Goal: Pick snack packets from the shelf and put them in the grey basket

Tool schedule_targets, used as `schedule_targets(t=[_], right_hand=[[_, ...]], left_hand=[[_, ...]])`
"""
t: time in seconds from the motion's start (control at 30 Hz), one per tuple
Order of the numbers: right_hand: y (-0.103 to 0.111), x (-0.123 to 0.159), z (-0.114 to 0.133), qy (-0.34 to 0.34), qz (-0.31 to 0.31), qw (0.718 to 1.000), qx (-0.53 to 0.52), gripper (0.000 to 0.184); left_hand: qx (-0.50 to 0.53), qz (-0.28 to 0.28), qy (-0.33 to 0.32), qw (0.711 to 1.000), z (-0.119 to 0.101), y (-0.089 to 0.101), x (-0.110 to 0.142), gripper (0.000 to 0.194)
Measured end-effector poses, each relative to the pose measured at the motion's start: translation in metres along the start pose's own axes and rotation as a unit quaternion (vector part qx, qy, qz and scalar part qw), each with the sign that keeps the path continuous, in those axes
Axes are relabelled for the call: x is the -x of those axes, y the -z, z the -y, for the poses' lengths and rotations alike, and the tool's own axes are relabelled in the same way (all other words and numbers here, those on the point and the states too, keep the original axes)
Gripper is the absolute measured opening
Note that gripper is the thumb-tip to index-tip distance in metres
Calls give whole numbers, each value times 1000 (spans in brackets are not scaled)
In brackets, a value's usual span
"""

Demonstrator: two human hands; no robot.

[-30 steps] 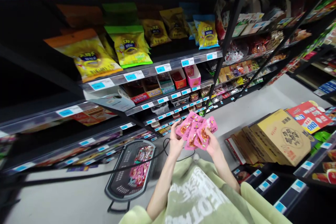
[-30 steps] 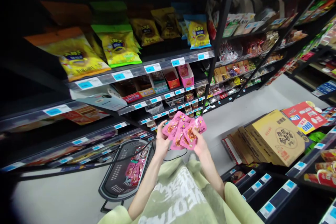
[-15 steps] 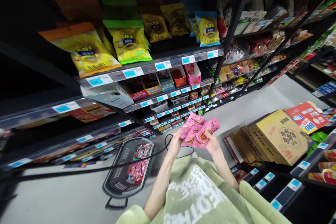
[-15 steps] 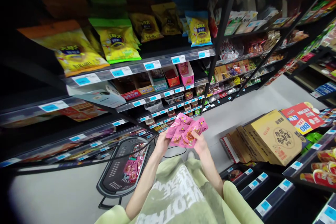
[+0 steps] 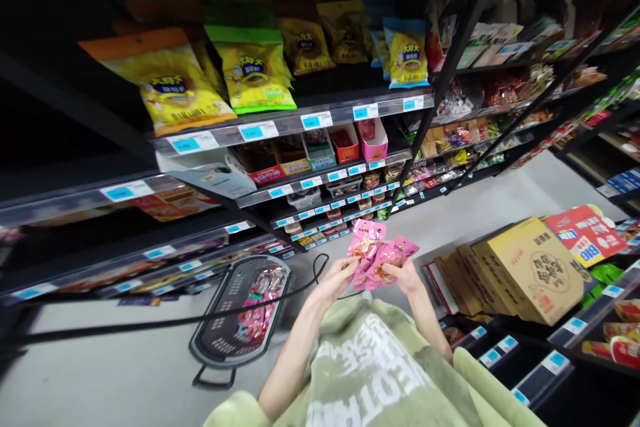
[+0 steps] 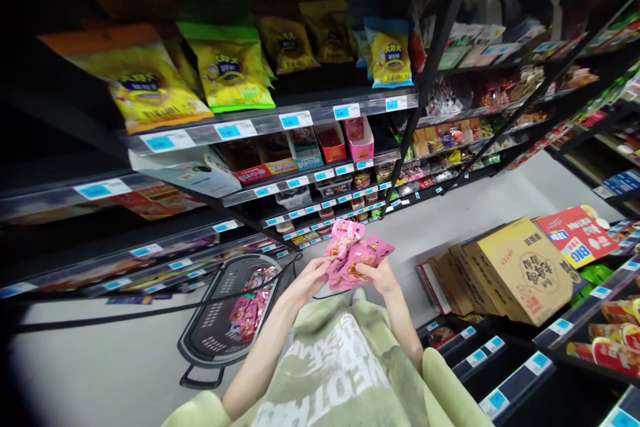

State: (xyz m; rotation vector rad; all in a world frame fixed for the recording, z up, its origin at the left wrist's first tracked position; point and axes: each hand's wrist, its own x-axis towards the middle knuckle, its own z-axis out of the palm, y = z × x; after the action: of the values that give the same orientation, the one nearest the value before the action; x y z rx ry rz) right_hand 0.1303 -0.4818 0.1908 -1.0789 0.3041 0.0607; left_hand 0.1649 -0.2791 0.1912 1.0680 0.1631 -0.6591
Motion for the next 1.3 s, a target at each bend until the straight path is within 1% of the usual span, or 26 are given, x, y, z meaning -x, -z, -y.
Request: schedule_targets(t=[0.1, 0.23, 0.37, 0.47, 0.57, 0.67, 0.73, 0.8, 0.87, 0.93, 1.0, 1.07, 1.13, 1.17, 1.27, 1.3], right_hand=[[-14, 2, -2, -6, 6, 1000, -14, 39], [-27, 3, -3, 20, 6, 1000, -17, 48], [-30, 3, -4, 27, 17, 999, -9, 57], [-29, 2, -4, 36, 24, 999, 2, 62], [-25, 4, 1, 51, 37, 998, 7, 64], [-16, 11, 6, 29, 63, 998, -3, 64], [-12, 16, 9, 5, 85, 996, -8, 67], [-13, 20, 11, -1, 95, 995, -2, 70], [-19, 21, 12, 12, 73, 997, 11, 69], [-27, 20, 13, 33, 25, 999, 20, 64], [-33, 17, 13, 44, -15, 998, 35, 53], [-35, 16, 12, 46, -38, 996, 60, 41], [-33, 15, 11, 44, -52, 995, 76, 36], [-33, 15, 10, 43, -59, 994, 75, 35], [-30, 14, 12, 28, -69, 996, 55, 40], [-29, 14, 13, 20, -66, 996, 50, 41]], left_hand=[[36, -36, 8, 999, -2, -5, -2, 54], [77, -61, -1, 995, -7, -10, -1, 60], [90, -83, -12, 992, -9, -11, 3, 58], [84, -85, -27, 992, -8, -10, 5, 56], [86, -97, -66, 989, -9, -9, 2, 56], [87, -142, -135, 977, -12, -4, -3, 55], [53, -158, -173, 971, -15, 0, -7, 53], [4, -156, -194, 968, -17, 3, -10, 52], [-45, -147, -202, 967, -19, 4, -11, 52], [-116, -135, -204, 963, -21, 3, -9, 51], [-204, -118, -204, 950, -23, -1, -4, 47], [-261, -106, -203, 938, -24, -4, 0, 44], [-274, -108, -202, 934, -25, -6, 4, 42], [-272, -119, -205, 933, -25, -7, 5, 40], [-266, -165, -230, 922, -27, -4, 9, 33], [-270, -171, -238, 917, -29, -2, 11, 33]])
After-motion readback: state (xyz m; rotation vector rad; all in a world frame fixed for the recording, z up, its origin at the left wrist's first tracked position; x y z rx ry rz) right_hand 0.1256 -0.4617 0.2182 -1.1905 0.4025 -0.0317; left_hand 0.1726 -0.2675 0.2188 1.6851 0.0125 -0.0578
